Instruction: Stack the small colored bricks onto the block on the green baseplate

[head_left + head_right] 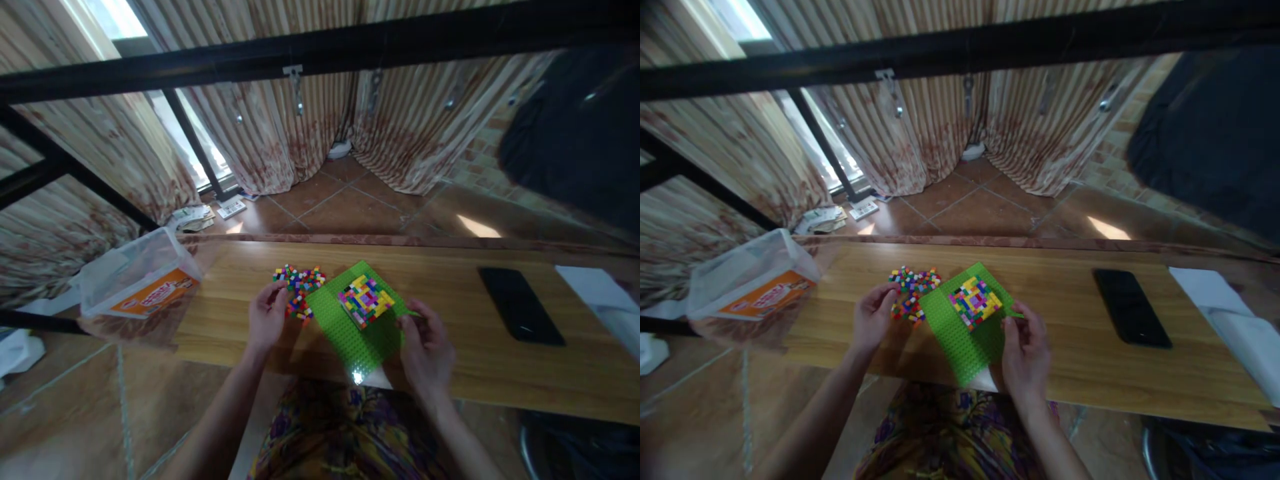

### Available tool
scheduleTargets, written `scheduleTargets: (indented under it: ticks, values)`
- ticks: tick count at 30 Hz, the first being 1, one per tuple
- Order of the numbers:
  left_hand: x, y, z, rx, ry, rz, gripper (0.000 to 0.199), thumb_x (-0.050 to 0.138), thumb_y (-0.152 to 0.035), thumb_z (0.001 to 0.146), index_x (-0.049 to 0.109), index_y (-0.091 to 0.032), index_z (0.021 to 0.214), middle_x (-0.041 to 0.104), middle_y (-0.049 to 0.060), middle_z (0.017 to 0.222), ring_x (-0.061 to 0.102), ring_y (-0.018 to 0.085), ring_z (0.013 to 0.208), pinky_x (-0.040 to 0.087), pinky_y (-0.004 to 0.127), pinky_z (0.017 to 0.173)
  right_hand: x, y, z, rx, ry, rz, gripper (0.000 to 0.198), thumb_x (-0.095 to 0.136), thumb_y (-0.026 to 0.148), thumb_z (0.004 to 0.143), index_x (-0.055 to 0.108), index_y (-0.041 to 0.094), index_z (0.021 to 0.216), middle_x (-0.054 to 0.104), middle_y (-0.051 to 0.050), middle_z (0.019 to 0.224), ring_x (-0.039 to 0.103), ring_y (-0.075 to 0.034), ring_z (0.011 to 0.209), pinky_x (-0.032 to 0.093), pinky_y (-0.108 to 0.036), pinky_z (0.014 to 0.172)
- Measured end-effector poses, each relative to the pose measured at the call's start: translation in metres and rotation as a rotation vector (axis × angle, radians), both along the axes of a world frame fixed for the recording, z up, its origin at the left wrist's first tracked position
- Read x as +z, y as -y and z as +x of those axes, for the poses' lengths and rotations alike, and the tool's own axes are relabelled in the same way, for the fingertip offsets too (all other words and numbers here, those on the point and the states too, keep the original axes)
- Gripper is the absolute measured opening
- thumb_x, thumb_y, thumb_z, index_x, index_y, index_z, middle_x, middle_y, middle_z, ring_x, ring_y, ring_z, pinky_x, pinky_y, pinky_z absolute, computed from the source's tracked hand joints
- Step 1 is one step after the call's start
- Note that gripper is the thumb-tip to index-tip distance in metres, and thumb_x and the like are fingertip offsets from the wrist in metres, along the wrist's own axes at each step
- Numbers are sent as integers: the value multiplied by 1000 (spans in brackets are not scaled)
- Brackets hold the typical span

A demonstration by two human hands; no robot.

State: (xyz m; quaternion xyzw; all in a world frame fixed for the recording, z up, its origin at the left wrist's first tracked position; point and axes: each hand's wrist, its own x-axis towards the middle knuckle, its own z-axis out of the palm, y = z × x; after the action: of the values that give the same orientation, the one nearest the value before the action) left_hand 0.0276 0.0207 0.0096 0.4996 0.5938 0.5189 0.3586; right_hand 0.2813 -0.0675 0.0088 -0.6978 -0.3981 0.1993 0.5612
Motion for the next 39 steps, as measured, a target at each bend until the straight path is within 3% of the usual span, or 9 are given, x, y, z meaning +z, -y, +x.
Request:
scheduleTargets:
  ticks: [2, 5, 7, 10, 16, 23, 30, 39]
  values:
    - [-10, 5, -22, 85, -98, -2, 24, 59, -31, 79, 69, -15, 93, 72, 6, 89, 66, 19, 82, 53, 34, 82, 13, 3, -8, 75, 89, 51, 26, 56, 36, 88, 66, 20, 106, 67, -7, 99, 64, -18, 84, 51, -32, 76]
    - [-21, 12, -42, 114, -315, 18, 25, 54, -25, 80, 67, -16, 100, 71, 9, 98, 65, 22, 91, 52, 40, 88, 23, 3, -33, 350, 200, 82, 17, 54, 29, 91, 67, 23, 100, 68, -5, 101, 63, -18, 94, 49, -32, 85]
    - [-24, 16, -48, 75, -455, 56, 28, 52, -19, 80, 65, -15, 105, 68, 11, 108, 63, 25, 103, 49, 45, 95, 21, 0, -54, 553, 265, 71, 17, 51, 24, 93, 66, 23, 100, 67, -4, 100, 63, -17, 94, 49, -30, 84]
    - [-24, 21, -47, -50, -582, 126, 38, 48, -10, 78, 61, -14, 114, 63, 14, 121, 56, 25, 117, 44, 47, 104, 9, -11, -82, 704, 369, 30, 18, 49, 18, 92, 66, 23, 97, 67, -5, 94, 63, -17, 88, 50, -28, 79]
    - [-25, 30, -34, -230, -570, 201, 58, 44, 0, 73, 52, -17, 127, 53, 13, 134, 49, 23, 126, 39, 47, 110, -9, -33, -104, 794, 605, -129, 21, 49, 16, 92, 67, 22, 101, 64, -6, 96, 60, -20, 90, 48, -30, 79]
    - [-19, 38, -17, -348, -459, 197, 68, 46, 0, 66, 47, -20, 131, 48, 11, 140, 42, 24, 134, 34, 47, 113, -13, -42, -105, 787, 714, -168, 18, 48, 14, 91, 62, 20, 100, 62, -7, 100, 58, -21, 94, 47, -31, 80]
    - [-14, 46, -11, -361, -625, 268, 44, 60, -12, 71, 57, -22, 114, 52, 11, 136, 46, 28, 129, 35, 51, 109, -17, -46, -100, 818, 741, -155, 10, 49, 16, 91, 58, 21, 90, 61, -6, 92, 58, -22, 91, 47, -33, 78]
    - [-19, 47, -4, -335, -834, 297, 21, 63, -23, 81, 67, -24, 102, 58, 8, 131, 49, 27, 122, 32, 51, 107, -18, -47, -96, 870, 708, -117, 19, 45, 11, 91, 61, 20, 94, 60, -8, 97, 57, -20, 93, 48, -32, 81]
